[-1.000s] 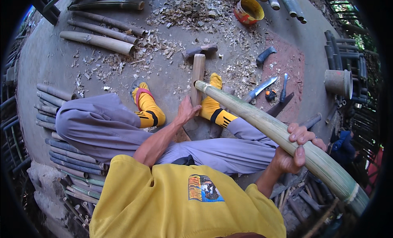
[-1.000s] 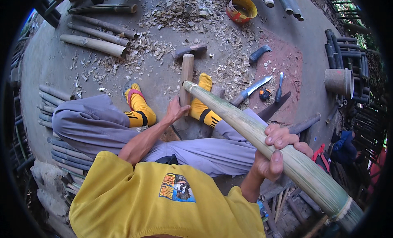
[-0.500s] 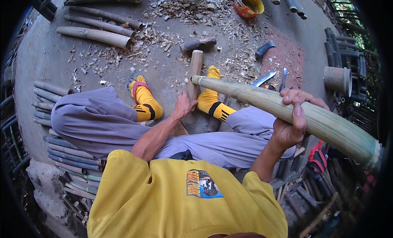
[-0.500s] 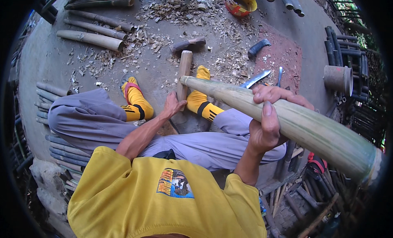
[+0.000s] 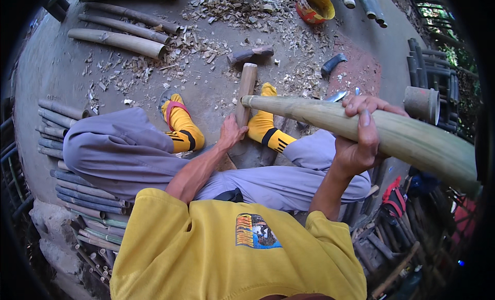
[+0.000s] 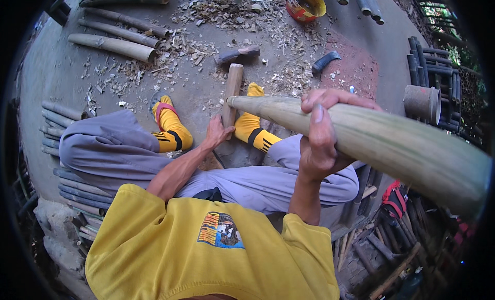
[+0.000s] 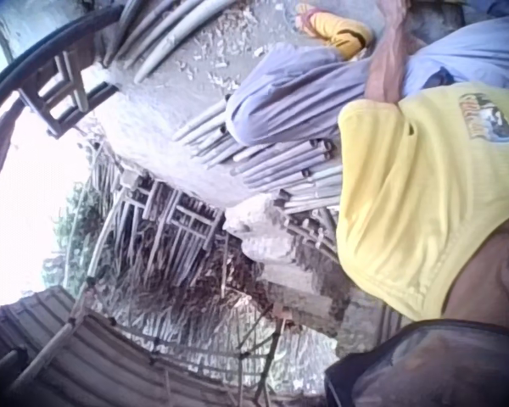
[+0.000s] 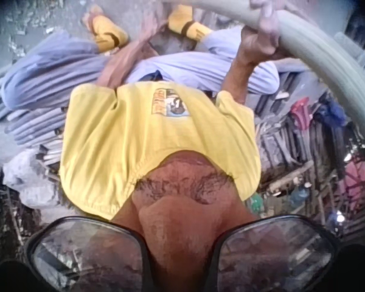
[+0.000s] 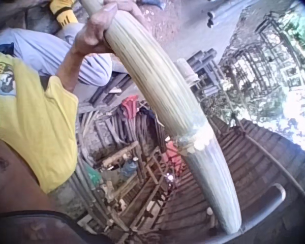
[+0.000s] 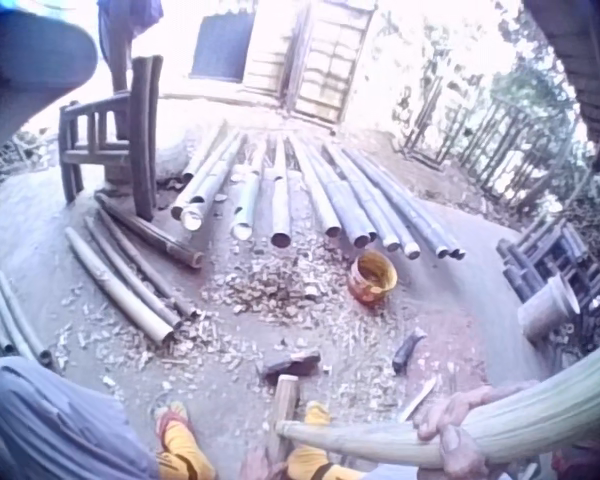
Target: The person sits on the ground and uses a wooden mallet to strike a knife, splitting a long bamboo pole lengthwise. They then use a chisel to further separate the split sections and clean the edges. Finally, they insert a smaller bamboo piece into a larger one to test the fit.
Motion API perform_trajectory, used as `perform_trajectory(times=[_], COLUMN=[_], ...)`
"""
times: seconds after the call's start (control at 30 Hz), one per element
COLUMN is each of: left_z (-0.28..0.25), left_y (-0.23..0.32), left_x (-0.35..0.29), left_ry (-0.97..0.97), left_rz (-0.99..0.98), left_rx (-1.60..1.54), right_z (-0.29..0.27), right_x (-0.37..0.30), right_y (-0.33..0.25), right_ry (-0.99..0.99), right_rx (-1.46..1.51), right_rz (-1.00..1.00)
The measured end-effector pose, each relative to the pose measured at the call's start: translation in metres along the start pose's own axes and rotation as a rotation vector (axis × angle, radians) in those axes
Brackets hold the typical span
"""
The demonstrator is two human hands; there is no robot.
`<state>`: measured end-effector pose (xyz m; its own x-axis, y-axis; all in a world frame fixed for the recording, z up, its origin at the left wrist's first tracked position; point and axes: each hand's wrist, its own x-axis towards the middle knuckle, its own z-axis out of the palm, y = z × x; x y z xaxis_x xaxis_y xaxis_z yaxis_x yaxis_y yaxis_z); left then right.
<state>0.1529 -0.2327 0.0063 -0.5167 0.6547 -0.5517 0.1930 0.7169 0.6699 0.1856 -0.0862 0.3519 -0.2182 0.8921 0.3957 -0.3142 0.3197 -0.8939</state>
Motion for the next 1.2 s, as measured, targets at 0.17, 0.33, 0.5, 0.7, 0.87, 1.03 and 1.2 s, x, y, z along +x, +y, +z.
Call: perform_trajectory(times=[0.17, 0.33, 0.5, 0.7, 0.87, 1.03, 1.2], left_z=[-0.005, -0.010, -0.009, -0.012, -0.015, -0.018, -0.043], left_y=[-0.001, 0.000, 0.001, 0.000, 0.002, -0.008, 0.003], left_x=[0.003, 0.001, -0.002, 0.000, 0.003, 0.006, 0.007], left_ry=[0.002, -0.013, 0.007, -0.035, -0.064, -0.049, -0.089], left_rz=[-0.035, -0.017, -0.017, -0.050, -0.053, -0.007, -0.062], left_rx=[-0.051, -0.079, -0.063, -0.070, -0.056, -0.054, 0.006], right_z=[-0.024, -0.016, -0.020, -0.016, -0.008, 0.011, 0.033], right_x=[-0.002, -0.005, -0.006, -0.016, -0.016, -0.014, -0.019], right_y=[0.000, -0.001, -0.001, 0.005, 0.001, -0.001, -0.004], right_ry=[-0.396, -0.463, -0.368, 0.030, 0.053, -0.008, -0.206], right_rx=[0.039, 0.061, 0.044, -0.017, -0.078, -0.196, -0.165], right_rz=[-0.123, -0.114, -0.100, 0.018, -0.017, -0.051, -0.014])
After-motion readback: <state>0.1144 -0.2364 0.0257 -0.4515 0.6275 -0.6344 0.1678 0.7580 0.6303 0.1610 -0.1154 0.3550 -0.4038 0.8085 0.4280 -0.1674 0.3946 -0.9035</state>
